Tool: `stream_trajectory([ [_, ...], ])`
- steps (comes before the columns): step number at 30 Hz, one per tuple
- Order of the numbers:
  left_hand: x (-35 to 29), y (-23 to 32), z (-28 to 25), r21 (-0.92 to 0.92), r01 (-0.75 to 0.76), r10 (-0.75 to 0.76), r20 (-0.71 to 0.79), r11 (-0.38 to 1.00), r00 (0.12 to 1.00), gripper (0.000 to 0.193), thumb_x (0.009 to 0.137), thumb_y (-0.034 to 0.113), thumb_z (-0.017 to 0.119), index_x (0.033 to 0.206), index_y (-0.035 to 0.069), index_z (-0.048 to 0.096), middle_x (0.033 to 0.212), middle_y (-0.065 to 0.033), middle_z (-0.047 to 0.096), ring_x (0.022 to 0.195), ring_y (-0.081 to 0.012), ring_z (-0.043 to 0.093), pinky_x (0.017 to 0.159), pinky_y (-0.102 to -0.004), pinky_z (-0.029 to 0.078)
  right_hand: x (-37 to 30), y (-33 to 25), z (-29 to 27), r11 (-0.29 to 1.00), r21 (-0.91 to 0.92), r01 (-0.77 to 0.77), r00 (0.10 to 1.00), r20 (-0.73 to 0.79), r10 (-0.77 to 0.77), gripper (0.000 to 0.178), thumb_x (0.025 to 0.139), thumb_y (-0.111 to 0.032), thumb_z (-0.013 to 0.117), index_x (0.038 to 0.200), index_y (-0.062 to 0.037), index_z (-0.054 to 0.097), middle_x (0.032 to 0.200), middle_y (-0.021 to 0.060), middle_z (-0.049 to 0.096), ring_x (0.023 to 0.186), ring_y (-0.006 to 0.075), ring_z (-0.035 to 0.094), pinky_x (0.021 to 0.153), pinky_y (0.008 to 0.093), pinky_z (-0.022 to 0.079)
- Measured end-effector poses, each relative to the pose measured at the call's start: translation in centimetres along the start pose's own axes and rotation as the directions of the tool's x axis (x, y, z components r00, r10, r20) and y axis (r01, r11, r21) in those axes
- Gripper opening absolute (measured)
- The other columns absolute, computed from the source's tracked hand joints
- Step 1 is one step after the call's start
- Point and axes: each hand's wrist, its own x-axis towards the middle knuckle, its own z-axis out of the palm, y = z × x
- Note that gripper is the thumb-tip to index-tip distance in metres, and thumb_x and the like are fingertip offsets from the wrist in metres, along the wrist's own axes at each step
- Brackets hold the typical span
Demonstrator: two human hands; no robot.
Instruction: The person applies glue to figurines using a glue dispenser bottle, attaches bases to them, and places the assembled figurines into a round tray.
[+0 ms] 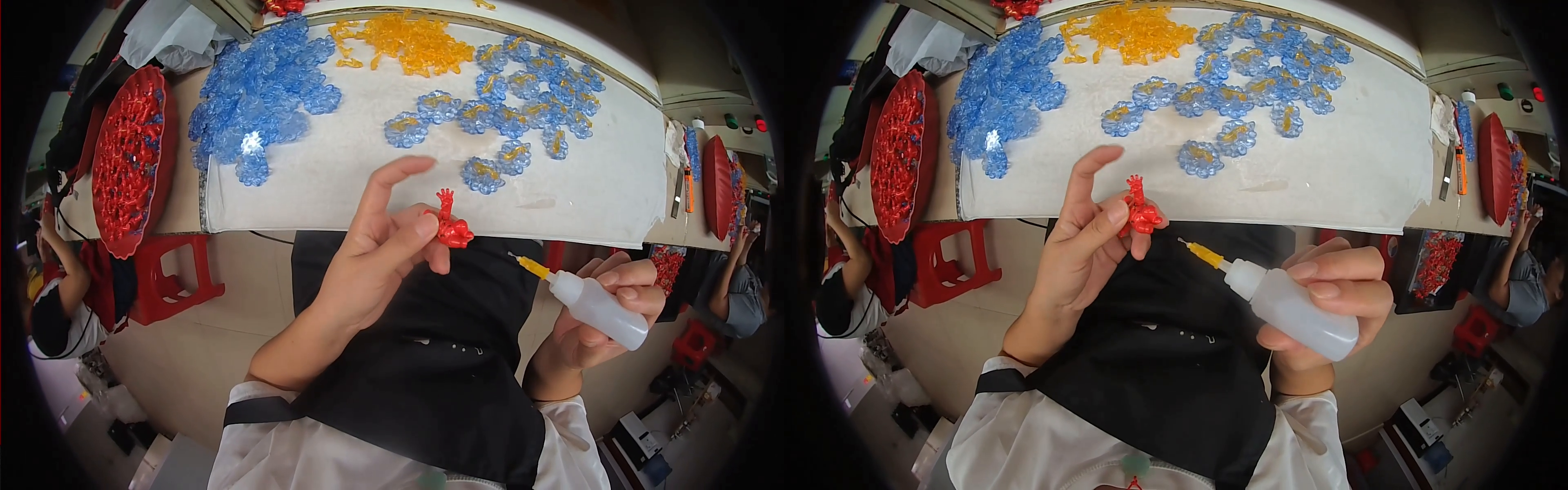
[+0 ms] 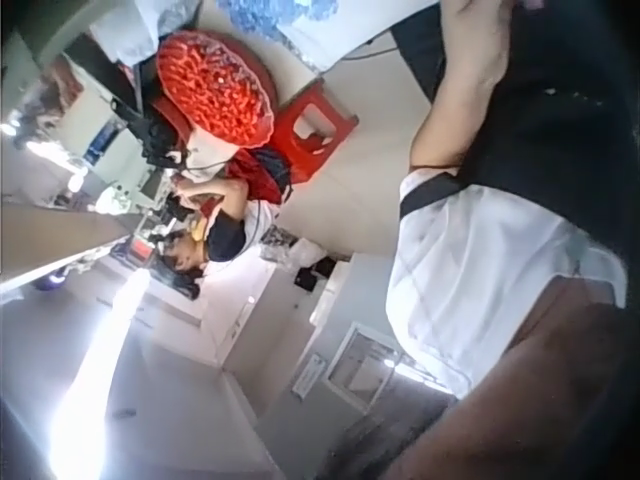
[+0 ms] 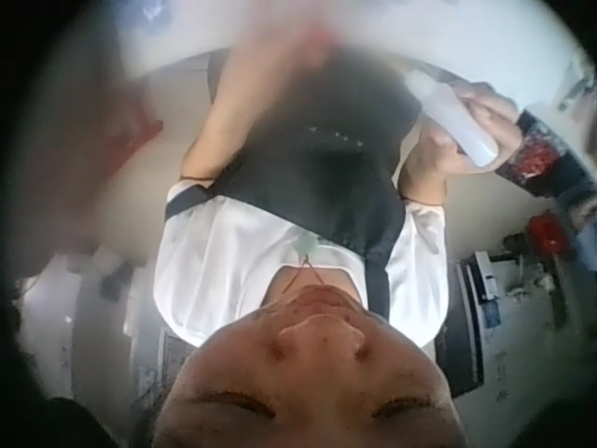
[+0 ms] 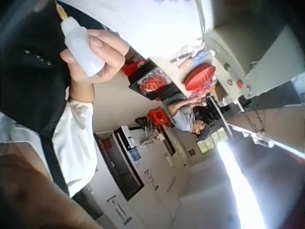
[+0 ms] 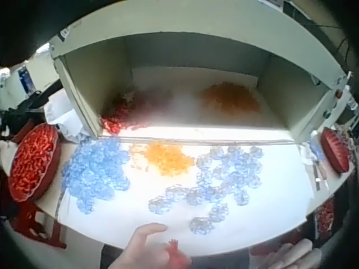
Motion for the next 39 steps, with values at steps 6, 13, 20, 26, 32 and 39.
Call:
stream_trajectory([
  [6, 0.5, -0.1, -0.4, -0.044, 0.018, -0.015, 0.073, 0.999, 0.997, 0.029, 0.086, 0.016, 0.047, 0.11, 0.001, 0.045, 0.087, -0.0101, 0.056, 0.068, -0.0132, 0.054, 0.066, -0.0241, 0.043, -0.2, 0.3, 0.4, 0.997, -0.006, -0.079, 0.986, -0.145, 0.077, 0.047, 0.063, -0.035, 0.074, 0.087, -0.0066, 0.044, 0.081, 0.0075, 0.046, 0.058, 0.0119, 0.046, 0.051, 0.0217, 0.041],
  [13, -0.1, 0.5, -0.4, 0.25, -0.023, 0.012, 0.047, 0.968, 0.999, 0.028, 0.079, 0.016, 0.058, 0.099, -0.003, 0.052, 0.084, -0.0084, 0.054, 0.069, -0.0125, 0.052, 0.065, -0.0225, 0.043, -0.1, 0.2, 0.6, 0.998, -0.012, -0.061, 0.988, -0.142, 0.058, 0.047, 0.063, -0.033, 0.074, 0.089, -0.0059, 0.045, 0.082, 0.0075, 0.046, 0.059, 0.0123, 0.047, 0.051, 0.022, 0.041],
  [20, 0.0, -0.1, 0.3, 0.307, -0.166, 0.172, 0.008, 0.937, 0.985, 0.023, 0.077, 0.015, 0.06, 0.092, -0.001, 0.056, 0.087, -0.0083, 0.054, 0.075, -0.0117, 0.051, 0.067, -0.0226, 0.042, 0.0, -0.5, 0.6, 0.983, -0.14, 0.115, 0.986, 0.137, -0.096, 0.044, 0.062, -0.027, 0.075, 0.09, -0.0075, 0.046, 0.082, 0.0069, 0.047, 0.058, 0.012, 0.047, 0.047, 0.0208, 0.041],
  [26, 0.2, -0.4, 0.1, 0.379, -0.249, 0.255, 0.037, 0.891, 0.966, 0.023, 0.076, 0.015, 0.061, 0.091, -0.001, 0.056, 0.089, -0.0084, 0.054, 0.08, -0.013, 0.052, 0.073, -0.0241, 0.04, -0.2, -0.5, 1.2, 0.958, -0.23, 0.172, 0.966, 0.231, -0.118, 0.042, 0.063, -0.029, 0.073, 0.089, -0.0078, 0.047, 0.079, 0.0058, 0.047, 0.058, 0.011, 0.046, 0.046, 0.0208, 0.041],
  [32, 0.2, -0.4, 0.1, 0.41, -0.249, 0.244, 0.066, 0.877, 0.968, 0.022, 0.076, 0.014, 0.061, 0.092, -0.001, 0.056, 0.089, -0.0085, 0.054, 0.081, -0.0133, 0.052, 0.073, -0.0243, 0.041, -0.2, -0.6, 1.3, 0.948, -0.266, 0.177, 0.961, 0.255, -0.108, 0.042, 0.063, -0.029, 0.073, 0.088, -0.0081, 0.047, 0.079, 0.0061, 0.047, 0.058, 0.0112, 0.046, 0.047, 0.0208, 0.041],
  [39, 0.0, -0.5, 0.3, 0.37, -0.202, 0.2, 0.045, 0.907, 0.979, 0.023, 0.077, 0.015, 0.06, 0.092, -0.001, 0.056, 0.088, -0.0081, 0.055, 0.081, -0.0133, 0.052, 0.074, -0.0243, 0.04, -0.2, -0.8, 1.2, 0.948, -0.261, 0.184, 0.957, 0.266, -0.112, 0.044, 0.063, -0.03, 0.074, 0.09, -0.0084, 0.046, 0.08, 0.0052, 0.047, 0.057, 0.0114, 0.046, 0.047, 0.0209, 0.04],
])
